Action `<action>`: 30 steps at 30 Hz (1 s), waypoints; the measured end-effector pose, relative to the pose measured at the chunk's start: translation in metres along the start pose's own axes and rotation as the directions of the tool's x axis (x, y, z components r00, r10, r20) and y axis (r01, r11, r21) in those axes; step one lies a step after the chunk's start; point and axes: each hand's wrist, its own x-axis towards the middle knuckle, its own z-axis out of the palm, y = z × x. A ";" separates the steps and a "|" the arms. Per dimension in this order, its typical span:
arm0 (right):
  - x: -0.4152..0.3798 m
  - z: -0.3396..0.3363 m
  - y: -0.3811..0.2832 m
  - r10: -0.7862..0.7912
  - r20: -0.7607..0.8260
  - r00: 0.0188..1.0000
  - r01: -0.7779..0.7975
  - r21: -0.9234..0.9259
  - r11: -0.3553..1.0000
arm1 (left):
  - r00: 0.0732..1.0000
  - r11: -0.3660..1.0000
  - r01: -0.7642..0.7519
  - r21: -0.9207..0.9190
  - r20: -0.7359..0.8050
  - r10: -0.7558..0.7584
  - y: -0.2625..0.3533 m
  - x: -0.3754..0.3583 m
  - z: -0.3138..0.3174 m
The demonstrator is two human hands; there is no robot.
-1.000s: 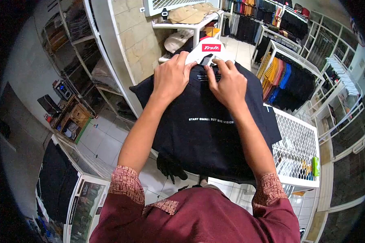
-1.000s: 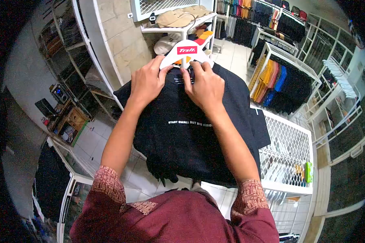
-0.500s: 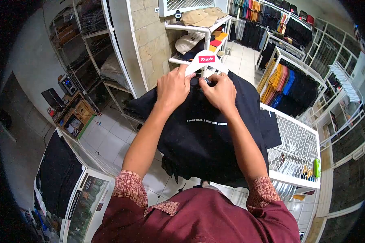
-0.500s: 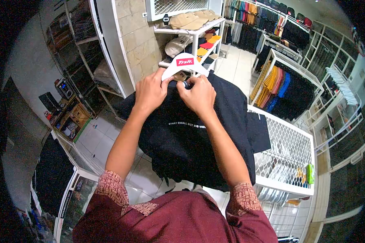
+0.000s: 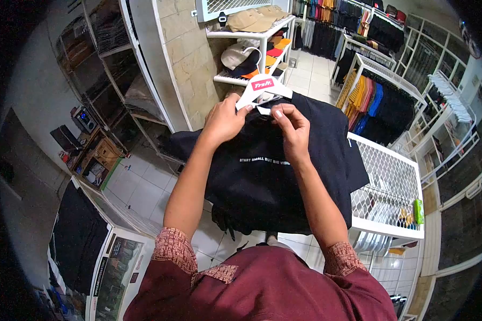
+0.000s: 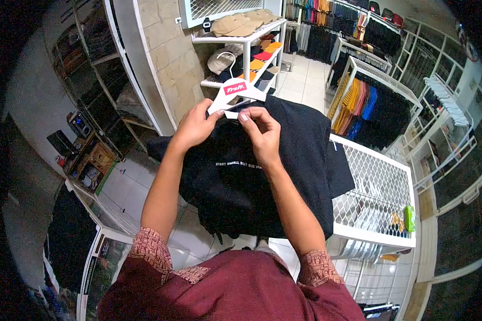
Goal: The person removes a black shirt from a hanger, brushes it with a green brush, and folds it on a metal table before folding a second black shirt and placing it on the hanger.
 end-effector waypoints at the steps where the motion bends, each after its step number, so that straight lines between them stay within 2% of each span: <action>1: -0.005 -0.003 0.001 0.002 -0.005 1.000 -0.002 -0.002 1.000 | 0.999 0.999 0.041 -0.028 0.037 -0.040 0.003 0.000 -0.003; 3: -0.014 -0.012 0.003 0.195 -0.122 0.973 -0.186 0.082 0.979 | 0.994 0.995 0.081 -0.054 0.080 -0.077 0.005 -0.002 -0.005; 4: -0.015 -0.013 0.002 0.243 -0.200 0.949 -0.230 0.087 0.969 | 0.997 0.996 0.062 -0.060 0.049 -0.059 0.004 -0.003 -0.004; 5: -0.017 -0.015 0.003 0.243 -0.209 0.947 -0.229 0.088 0.969 | 0.999 0.997 0.042 -0.064 0.018 -0.041 0.005 -0.005 -0.003; 7: -0.018 -0.019 0.003 0.378 -0.270 0.886 -0.375 0.064 0.925 | 0.998 0.996 0.053 -0.066 0.028 -0.051 0.011 -0.008 -0.003; 9: -0.019 -0.020 0.008 0.394 -0.295 0.871 -0.392 0.068 0.918 | 0.997 0.996 0.067 -0.067 0.036 -0.065 0.012 -0.008 -0.002; 11: -0.021 -0.025 0.018 0.387 -0.301 0.872 -0.388 0.057 0.920 | 1.000 0.996 -0.016 -0.085 -0.027 0.014 0.007 -0.008 0.003; 13: -0.023 -0.021 0.011 0.374 -0.325 0.869 -0.377 0.055 0.924 | 0.999 0.998 -0.028 -0.059 -0.042 0.025 0.008 -0.008 0.003; 15: -0.027 -0.015 0.004 0.220 -0.359 0.907 -0.266 -0.082 0.961 | 0.998 0.999 -0.035 -0.033 -0.062 0.033 0.012 -0.012 -0.001; 18: -0.038 -0.037 0.018 0.225 -0.235 0.946 -0.278 -0.226 0.933 | 0.992 0.998 -0.025 0.060 -0.124 0.032 0.022 -0.018 -0.013; 19: -0.042 -0.042 0.020 0.199 -0.209 0.958 -0.257 -0.304 0.917 | 0.986 0.995 -0.076 0.060 -0.145 0.084 0.022 -0.019 -0.016; 20: -0.046 -0.047 0.021 0.200 -0.203 0.959 -0.256 -0.304 0.918 | 0.977 0.990 -0.127 0.062 -0.166 0.136 0.022 -0.020 -0.018; 22: -0.049 -0.045 0.009 0.048 -0.169 0.984 -0.105 -0.348 0.932 | 0.967 0.986 -0.159 0.052 -0.191 0.166 0.021 -0.023 -0.024; 23: -0.048 -0.045 0.002 -0.049 -0.145 0.988 -0.034 -0.520 0.854 | 0.957 0.980 -0.195 0.042 -0.210 0.200 0.021 -0.025 -0.027; 25: -0.037 -0.038 -0.020 -0.245 -0.031 0.969 0.160 -0.676 0.719 | 0.957 0.980 -0.194 0.040 -0.214 0.198 0.025 -0.031 -0.034; 26: -0.030 -0.033 -0.038 -0.335 0.127 0.934 0.313 -0.744 0.590 | 0.956 0.980 -0.197 0.038 -0.214 0.200 0.027 -0.034 -0.038; 29: -0.018 -0.021 -0.062 -0.380 0.231 0.896 0.384 -0.831 0.401 | 0.940 0.968 -0.251 0.016 -0.235 0.248 0.034 -0.045 -0.048; 30: -0.015 -0.018 -0.066 -0.449 0.247 0.859 0.418 -0.845 0.333 | 0.941 0.968 -0.249 0.014 -0.235 0.245 0.038 -0.049 -0.052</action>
